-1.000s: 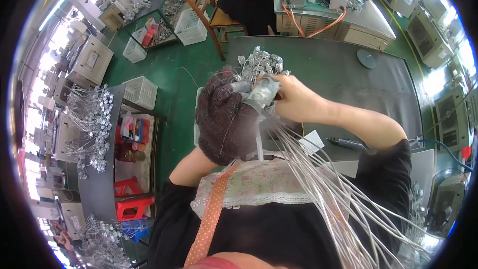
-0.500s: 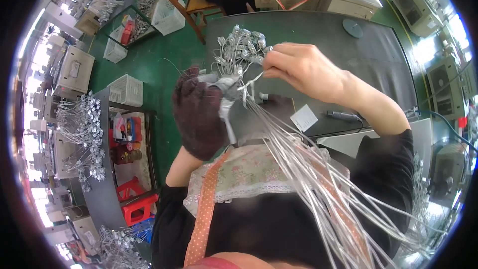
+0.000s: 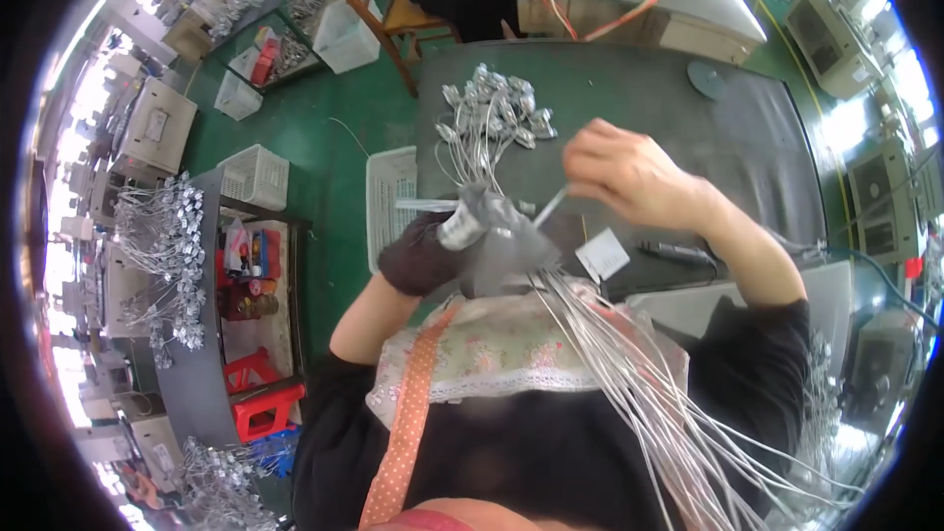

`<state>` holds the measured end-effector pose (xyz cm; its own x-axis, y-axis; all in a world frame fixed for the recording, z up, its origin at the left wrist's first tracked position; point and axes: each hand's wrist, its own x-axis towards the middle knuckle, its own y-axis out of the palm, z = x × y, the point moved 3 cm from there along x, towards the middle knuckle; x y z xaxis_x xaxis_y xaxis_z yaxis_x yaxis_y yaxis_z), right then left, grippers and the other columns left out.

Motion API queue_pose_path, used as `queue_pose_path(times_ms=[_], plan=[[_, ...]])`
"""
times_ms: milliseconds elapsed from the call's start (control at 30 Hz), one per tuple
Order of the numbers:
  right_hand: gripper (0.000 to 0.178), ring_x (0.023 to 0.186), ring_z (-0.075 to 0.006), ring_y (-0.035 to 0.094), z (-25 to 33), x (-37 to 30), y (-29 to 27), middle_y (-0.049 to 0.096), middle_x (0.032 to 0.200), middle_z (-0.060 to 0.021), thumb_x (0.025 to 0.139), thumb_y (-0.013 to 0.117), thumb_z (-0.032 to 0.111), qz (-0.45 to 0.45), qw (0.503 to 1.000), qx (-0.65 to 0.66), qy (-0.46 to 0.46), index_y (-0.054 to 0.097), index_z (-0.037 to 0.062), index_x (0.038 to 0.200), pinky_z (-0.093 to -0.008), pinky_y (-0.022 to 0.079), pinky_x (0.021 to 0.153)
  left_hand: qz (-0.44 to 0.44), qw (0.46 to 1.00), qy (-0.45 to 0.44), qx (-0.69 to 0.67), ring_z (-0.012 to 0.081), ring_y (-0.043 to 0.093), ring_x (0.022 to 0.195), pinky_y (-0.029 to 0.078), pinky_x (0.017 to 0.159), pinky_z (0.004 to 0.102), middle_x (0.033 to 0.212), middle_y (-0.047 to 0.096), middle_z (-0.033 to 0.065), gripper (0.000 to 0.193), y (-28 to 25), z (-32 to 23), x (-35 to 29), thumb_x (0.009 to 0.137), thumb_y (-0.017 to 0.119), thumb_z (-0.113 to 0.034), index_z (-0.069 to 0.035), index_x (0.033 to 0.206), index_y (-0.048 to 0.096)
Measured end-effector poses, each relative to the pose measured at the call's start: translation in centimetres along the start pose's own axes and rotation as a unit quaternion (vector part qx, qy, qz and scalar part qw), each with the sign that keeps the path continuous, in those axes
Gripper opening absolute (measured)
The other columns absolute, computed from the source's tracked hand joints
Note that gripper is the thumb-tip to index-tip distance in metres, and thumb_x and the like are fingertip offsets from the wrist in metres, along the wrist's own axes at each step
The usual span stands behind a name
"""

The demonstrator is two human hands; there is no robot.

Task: Assemble and refine small electronic components using a handheld rotary tool at an industrial workbench.

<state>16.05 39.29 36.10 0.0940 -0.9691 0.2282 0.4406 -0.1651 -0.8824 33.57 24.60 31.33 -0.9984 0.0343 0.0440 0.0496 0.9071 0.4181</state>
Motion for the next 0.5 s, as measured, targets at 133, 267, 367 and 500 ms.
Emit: queue_pose_path(times_ms=[133,267,367,500], plan=[[0.014,0.093,-0.0320,0.053,1.3,-1.7,-0.3,0.056,0.096,-0.0107,0.084,0.065,0.014,0.041,0.999,-0.033,-0.012,0.057,0.0032,0.083,-0.0402,0.048,0.076,-0.093,0.993,-0.042,-0.065,0.0075,0.053,0.074,0.045,0.062,0.0248,0.083,0.061,0.0010,0.035,-1.7,3.0,0.0,0.101,0.048,-0.035,-0.004,0.098,0.062],[0.012,0.104,-0.0337,0.054,3.4,-0.7,-2.8,0.054,0.116,-0.0158,0.082,0.066,0.009,-0.040,0.998,0.048,-0.008,0.056,0.0025,0.081,-0.0436,0.047,0.087,-0.107,0.994,-0.034,0.002,0.0081,0.056,0.083,0.047,0.066,0.0236,0.092,0.062,0.0013,0.024,-0.2,0.7,-0.1,0.096,0.057,-0.029,-0.005,0.093,0.059],[0.011,0.110,-0.0356,0.052,6.0,2.4,-4.4,0.050,0.124,-0.0205,0.081,0.066,0.007,-0.075,0.989,0.000,-0.124,0.056,0.0020,0.082,-0.0482,0.043,0.093,-0.041,0.996,-0.048,-0.055,0.0093,0.057,0.089,0.049,0.073,0.0247,0.101,0.062,0.0028,0.018,1.7,-2.3,-0.3,0.091,0.066,-0.017,-0.004,0.101,0.058],[0.012,0.112,-0.0357,0.054,5.9,4.9,-2.3,0.053,0.122,-0.0189,0.081,0.069,0.008,-0.094,0.983,-0.031,-0.157,0.058,0.0031,0.084,-0.0544,0.040,0.100,-0.069,0.994,-0.003,0.089,0.0120,0.058,0.093,0.049,0.084,0.0277,0.109,0.060,0.0057,0.035,1.2,-2.0,0.7,0.086,0.070,-0.009,-0.004,0.114,0.050]])
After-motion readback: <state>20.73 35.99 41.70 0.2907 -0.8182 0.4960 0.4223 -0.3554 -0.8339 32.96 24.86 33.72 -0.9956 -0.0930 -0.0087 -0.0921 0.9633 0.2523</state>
